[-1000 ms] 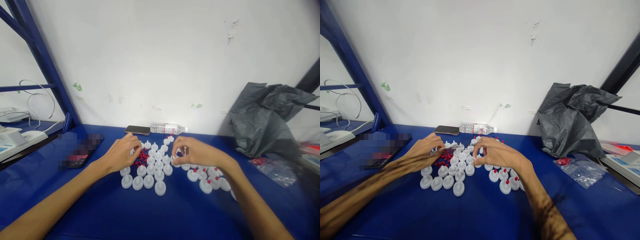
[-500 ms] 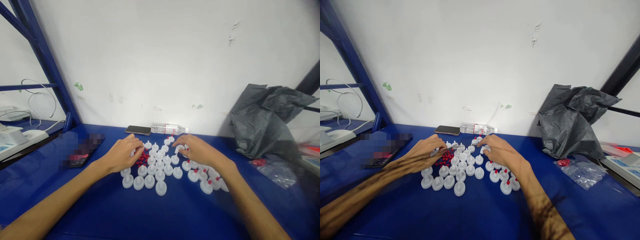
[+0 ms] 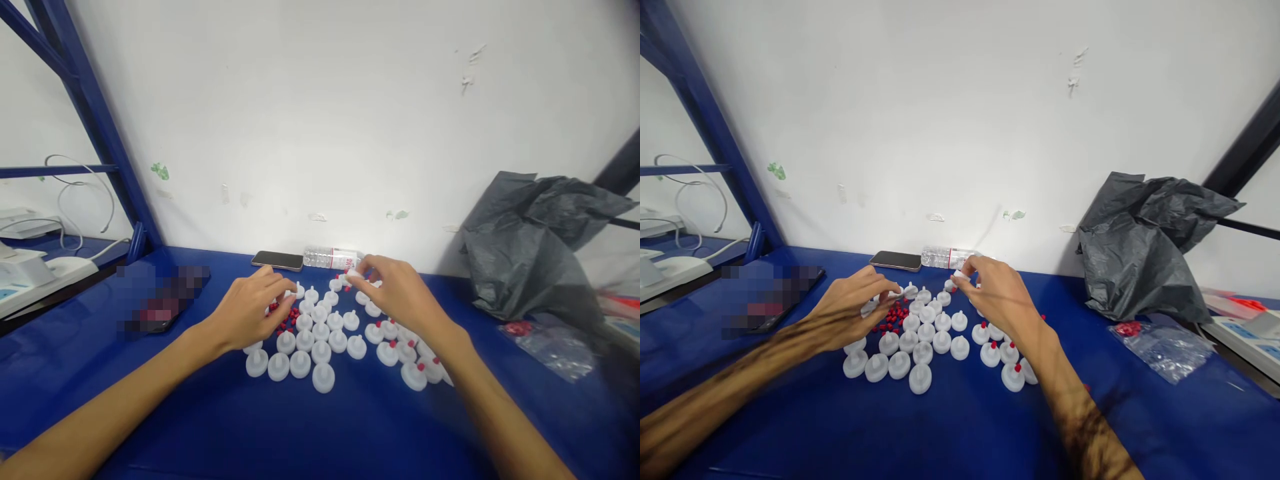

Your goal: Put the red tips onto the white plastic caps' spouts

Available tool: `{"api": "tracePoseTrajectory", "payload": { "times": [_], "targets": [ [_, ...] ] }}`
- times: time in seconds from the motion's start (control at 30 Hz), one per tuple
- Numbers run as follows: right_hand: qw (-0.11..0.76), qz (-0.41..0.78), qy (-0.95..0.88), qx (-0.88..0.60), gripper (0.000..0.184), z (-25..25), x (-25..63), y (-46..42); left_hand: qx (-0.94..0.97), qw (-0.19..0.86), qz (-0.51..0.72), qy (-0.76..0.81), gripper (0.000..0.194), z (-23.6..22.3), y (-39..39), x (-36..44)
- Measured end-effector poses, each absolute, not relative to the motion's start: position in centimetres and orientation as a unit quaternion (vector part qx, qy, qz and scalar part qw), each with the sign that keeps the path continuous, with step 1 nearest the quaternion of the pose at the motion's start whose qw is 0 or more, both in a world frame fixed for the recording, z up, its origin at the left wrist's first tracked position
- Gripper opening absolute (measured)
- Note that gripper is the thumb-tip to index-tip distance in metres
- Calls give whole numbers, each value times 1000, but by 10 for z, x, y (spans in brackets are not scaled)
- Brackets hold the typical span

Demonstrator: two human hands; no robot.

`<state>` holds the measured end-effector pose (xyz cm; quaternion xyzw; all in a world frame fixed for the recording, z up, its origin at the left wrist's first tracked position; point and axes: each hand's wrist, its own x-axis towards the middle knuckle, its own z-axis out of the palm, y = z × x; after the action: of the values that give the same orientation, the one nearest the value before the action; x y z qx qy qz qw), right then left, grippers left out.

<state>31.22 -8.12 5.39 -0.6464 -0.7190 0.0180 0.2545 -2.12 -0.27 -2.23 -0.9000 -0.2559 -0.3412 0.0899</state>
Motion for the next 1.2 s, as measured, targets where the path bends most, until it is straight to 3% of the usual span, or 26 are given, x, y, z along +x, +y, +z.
{"api": "tracePoseTrajectory", "payload": {
  "times": [0.13,0.4,0.6,0.7,0.83,1.0,1.1,1.2],
  "targets": [
    [324,51,-735,-593,32,46,280,-88,-896,106,-344,-259,24,-27,-14,-12],
    [348,113,-755,-543,40,31,243,-99,-905,123,-307,-268,27,-24,-20,-7],
    [389,168,-741,-521,39,25,250,-91,-912,92,-286,-281,16,-26,-19,-8],
    [406,199,-743,-493,41,21,252,-88,-913,90,-286,-276,22,-30,-16,-8],
    [348,120,-823,-433,22,17,258,-85,-928,78,-277,-238,38,-27,-15,-10],
    [321,-55,-816,-478,32,24,286,-81,-918,49,-310,-243,47,-14,-17,-22],
    [328,-82,-752,-566,28,30,302,-78,-906,55,-308,-284,46,-10,-15,-26],
    [274,-63,-718,-637,25,31,307,-75,-913,66,-287,-283,42,-12,-8,-25]
  ]
}}
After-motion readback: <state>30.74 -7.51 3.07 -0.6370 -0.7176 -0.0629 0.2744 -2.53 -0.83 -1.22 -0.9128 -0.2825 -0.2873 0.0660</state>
